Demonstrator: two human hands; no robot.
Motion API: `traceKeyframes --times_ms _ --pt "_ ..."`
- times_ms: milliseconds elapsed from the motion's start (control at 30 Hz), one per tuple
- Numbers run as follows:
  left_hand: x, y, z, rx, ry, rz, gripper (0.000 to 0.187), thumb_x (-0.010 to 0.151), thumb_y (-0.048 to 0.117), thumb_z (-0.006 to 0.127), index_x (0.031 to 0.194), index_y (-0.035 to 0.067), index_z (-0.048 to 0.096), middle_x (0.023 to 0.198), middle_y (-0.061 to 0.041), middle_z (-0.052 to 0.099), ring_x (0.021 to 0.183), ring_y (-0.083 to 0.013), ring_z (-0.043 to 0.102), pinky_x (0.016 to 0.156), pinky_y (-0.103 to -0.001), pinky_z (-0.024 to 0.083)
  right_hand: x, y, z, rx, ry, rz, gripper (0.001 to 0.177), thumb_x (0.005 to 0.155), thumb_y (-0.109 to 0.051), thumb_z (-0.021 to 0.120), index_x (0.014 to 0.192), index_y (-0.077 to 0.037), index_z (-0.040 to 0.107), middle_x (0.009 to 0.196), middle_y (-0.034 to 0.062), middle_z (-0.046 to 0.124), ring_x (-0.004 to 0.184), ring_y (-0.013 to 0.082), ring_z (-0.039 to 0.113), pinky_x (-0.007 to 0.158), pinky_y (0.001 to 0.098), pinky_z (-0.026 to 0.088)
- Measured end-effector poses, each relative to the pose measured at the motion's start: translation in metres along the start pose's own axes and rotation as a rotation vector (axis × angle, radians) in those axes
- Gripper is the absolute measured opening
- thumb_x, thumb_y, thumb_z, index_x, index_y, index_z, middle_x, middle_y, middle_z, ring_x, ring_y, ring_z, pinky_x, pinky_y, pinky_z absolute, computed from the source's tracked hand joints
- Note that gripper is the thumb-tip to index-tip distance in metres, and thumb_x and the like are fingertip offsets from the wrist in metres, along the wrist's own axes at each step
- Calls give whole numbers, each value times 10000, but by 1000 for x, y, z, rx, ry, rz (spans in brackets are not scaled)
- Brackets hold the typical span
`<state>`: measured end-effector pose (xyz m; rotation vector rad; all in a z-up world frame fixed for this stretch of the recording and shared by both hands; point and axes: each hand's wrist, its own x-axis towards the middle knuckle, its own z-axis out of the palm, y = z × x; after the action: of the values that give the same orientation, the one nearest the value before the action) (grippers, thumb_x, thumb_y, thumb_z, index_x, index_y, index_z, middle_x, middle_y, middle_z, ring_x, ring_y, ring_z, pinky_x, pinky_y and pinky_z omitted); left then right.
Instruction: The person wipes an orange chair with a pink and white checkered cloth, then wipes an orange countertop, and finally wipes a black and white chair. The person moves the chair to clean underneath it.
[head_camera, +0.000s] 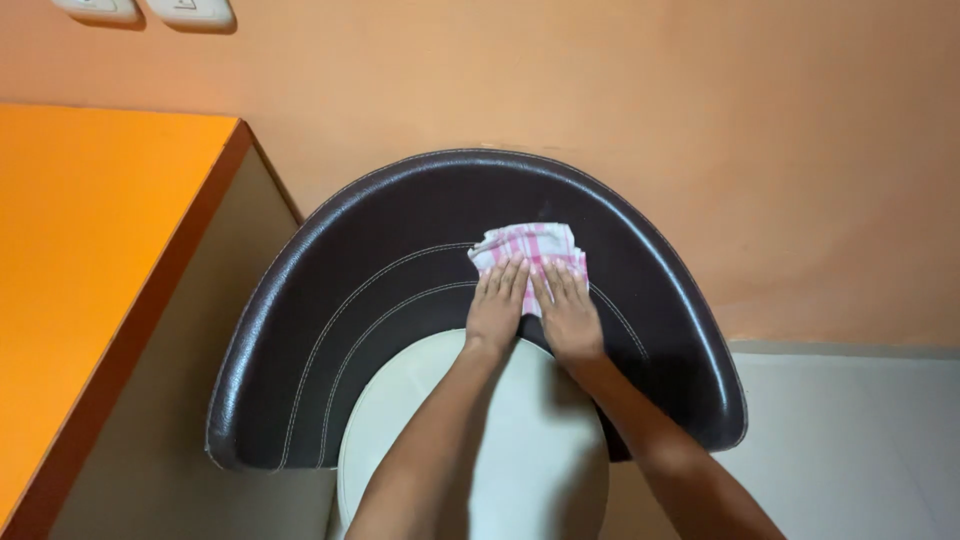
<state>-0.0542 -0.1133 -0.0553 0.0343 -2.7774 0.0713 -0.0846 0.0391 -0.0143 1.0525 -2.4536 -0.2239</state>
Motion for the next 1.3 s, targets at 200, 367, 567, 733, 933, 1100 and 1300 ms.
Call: traceKeyframes --times_ms 200,367,567,733,933,1100,1300 --pt "-38 -3 43 -89 -120 -35 643 1006 176 388 1620 92 219 1718 -67 170 1562 -246 165 1258 -446 123 -22 -29 30 124 35 -83 645 907 -185 536 1503 29 417 1590 249 379 1483 377 341 1228 508 216" --pt "-49 -8 50 -17 -108 -4 667 991 175 383 1627 101 196 1715 -45 165 1571 -203 148 1258 -413 100 -31 -38 34 154 80 -76 610 939 -175 530 1496 54 433 1574 259 413 1493 357 363 1250 486 219" --pt "-21 -20 4 19 -166 -16 691 989 207 382 1635 99 163 1715 -43 142 1564 -192 136 1249 -403 107 3 -30 33 -49 -55 -62 666 948 -198 499 1555 23 339 1628 197 334 1527 305 271 1258 450 148" --pt "5 -46 -9 72 0 -12 661 1025 204 386 1656 120 209 1730 -21 177 1576 -159 172 1273 -390 135 46 -21 -9 60 -144 -5 719 950 -308 509 1568 -29 270 1644 184 265 1529 308 195 1240 469 91" --pt "4 -42 -7 122 28 -27 660 1017 228 391 1641 116 207 1725 -23 164 1586 -182 163 1274 -405 118 48 -22 -17 -38 -178 -20 731 971 -361 547 1587 -50 303 1659 203 262 1556 321 208 1267 492 94" --pt "-7 -39 -5 161 -71 -30 695 1002 211 397 1648 126 154 1723 -23 129 1574 -187 123 1261 -400 95 40 -31 -18 14 -190 -9 746 938 -354 549 1577 -80 279 1644 225 234 1533 347 177 1236 493 81" --pt "-38 -36 14 130 -147 -36 692 1002 227 394 1640 109 154 1727 -27 113 1578 -183 120 1265 -396 91 19 -51 -15 127 -332 -46 800 943 -382 595 1581 -48 247 1672 218 171 1564 327 122 1251 489 53"
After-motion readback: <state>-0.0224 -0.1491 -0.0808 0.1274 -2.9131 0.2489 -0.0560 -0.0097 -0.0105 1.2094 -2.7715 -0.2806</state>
